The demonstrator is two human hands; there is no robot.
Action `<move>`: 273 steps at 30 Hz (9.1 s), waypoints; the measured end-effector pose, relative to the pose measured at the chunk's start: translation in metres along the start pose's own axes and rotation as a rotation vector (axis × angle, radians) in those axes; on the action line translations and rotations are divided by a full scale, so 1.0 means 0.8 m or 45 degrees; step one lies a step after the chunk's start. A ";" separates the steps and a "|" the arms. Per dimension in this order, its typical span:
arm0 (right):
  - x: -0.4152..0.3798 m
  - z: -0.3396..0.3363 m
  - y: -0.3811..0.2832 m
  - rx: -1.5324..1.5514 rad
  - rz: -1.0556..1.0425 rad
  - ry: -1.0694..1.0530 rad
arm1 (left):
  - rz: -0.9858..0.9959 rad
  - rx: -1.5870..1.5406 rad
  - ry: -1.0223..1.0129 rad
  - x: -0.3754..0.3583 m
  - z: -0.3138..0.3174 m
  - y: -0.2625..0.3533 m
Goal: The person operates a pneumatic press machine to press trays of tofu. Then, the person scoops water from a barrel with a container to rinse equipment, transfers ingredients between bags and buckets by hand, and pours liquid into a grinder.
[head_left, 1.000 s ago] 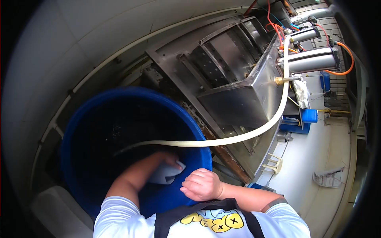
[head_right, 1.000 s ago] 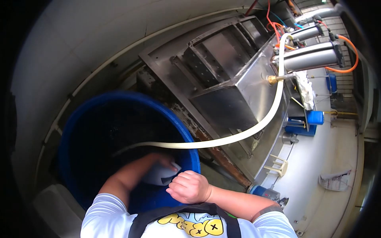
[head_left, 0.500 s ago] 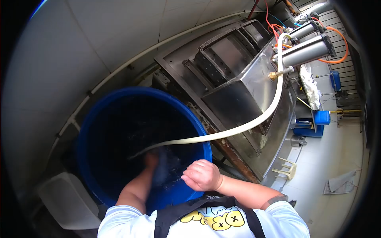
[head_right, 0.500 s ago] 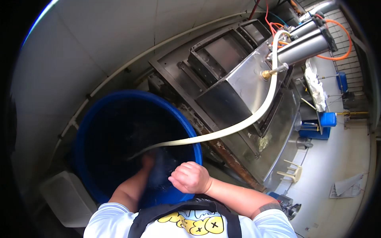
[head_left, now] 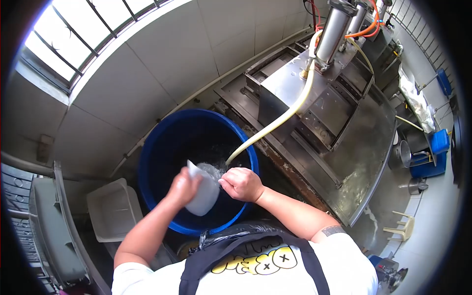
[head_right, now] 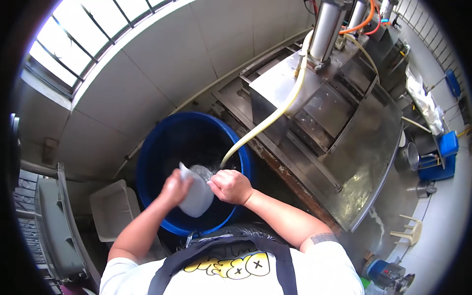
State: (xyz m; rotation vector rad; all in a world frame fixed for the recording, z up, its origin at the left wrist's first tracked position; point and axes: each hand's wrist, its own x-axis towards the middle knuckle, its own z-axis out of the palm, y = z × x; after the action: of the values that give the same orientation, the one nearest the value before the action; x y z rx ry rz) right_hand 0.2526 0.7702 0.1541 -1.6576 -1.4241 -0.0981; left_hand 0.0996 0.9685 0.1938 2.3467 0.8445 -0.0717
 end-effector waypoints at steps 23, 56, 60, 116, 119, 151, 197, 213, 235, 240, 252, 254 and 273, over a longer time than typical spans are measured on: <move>-0.004 -0.001 0.007 0.057 0.045 0.000 | -0.187 0.408 0.571 0.265 -0.444 0.024; 0.009 0.001 0.005 -0.058 0.032 -0.181 | 0.180 1.219 -0.500 0.147 0.008 -0.036; 0.010 0.006 0.006 -0.073 0.052 -0.210 | -0.201 0.809 -0.954 0.196 0.175 -0.233; -0.319 -0.314 0.091 1.129 1.750 1.891 | 1.364 1.424 -0.265 -0.103 0.151 0.605; -0.307 -0.314 0.100 1.262 1.266 1.567 | 1.272 1.466 -0.169 -0.083 0.124 0.612; -0.394 -0.244 -0.024 -0.872 2.046 -0.600 | -0.041 0.458 -1.056 0.084 0.279 -0.240; -0.608 -0.298 -0.160 -0.109 1.099 0.977 | 1.017 0.238 -0.264 -0.310 0.075 0.397; -0.779 -0.445 -0.348 -0.252 1.556 1.528 | 0.519 -0.556 -1.981 -0.525 0.576 0.642; -1.210 -0.767 -0.259 -0.700 2.442 2.380 | 1.489 0.485 -1.386 -0.321 0.858 0.866; -1.379 -0.900 -0.255 -0.773 2.702 2.374 | 1.323 0.621 -1.277 -0.300 0.883 0.912; -1.506 -1.026 -0.239 -0.788 2.350 2.720 | 1.345 0.622 -1.185 -0.354 1.033 1.148; -1.501 -1.017 -0.222 -0.747 2.252 2.744 | 1.344 0.604 -1.191 -0.369 1.044 1.182; -1.431 -1.344 0.111 -0.642 2.579 0.463 | 1.282 0.323 -1.493 -0.322 1.401 1.516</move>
State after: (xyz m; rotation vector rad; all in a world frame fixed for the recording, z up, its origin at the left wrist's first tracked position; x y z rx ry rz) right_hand 0.4632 -0.7859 0.0524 -2.5118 0.9903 0.3977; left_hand 0.7843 -0.5473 0.0319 2.1169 -0.9214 -1.0146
